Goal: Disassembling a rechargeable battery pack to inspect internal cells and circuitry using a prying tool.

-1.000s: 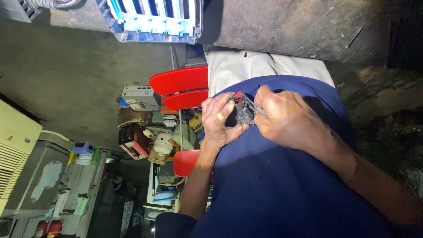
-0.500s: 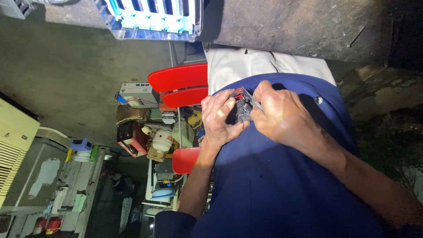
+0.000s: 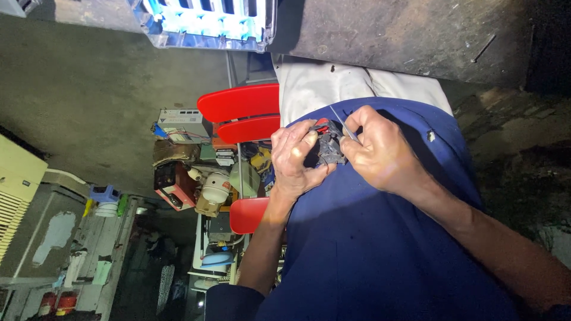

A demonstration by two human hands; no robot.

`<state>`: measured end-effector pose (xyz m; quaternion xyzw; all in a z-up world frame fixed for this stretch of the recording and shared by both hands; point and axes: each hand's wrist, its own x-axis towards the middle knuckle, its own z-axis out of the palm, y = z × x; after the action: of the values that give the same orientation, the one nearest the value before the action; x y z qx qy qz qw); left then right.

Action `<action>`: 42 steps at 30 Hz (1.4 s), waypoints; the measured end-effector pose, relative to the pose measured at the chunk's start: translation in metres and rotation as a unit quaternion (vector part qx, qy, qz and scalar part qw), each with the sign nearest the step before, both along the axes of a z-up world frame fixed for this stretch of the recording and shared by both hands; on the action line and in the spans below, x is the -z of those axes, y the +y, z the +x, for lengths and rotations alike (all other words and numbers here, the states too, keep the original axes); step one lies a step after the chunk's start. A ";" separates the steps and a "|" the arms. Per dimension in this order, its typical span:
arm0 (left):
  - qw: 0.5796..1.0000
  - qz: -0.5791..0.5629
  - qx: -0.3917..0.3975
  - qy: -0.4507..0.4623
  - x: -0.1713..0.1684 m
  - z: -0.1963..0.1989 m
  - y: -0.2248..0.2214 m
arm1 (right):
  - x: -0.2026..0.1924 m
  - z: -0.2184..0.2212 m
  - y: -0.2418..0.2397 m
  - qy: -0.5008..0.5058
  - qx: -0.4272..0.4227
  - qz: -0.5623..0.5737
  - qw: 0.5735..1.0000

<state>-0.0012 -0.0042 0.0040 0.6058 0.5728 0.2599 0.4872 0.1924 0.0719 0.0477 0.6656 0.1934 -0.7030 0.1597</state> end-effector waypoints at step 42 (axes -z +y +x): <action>0.928 -0.359 0.091 -0.035 -0.030 -0.014 0.054 | 0.005 -0.003 -0.003 0.043 0.116 -0.009 0.992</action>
<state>-0.0149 0.0499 0.0341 0.4304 0.5533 0.0122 0.7131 0.1896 0.0688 0.0426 0.6510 0.1155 -0.7465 0.0748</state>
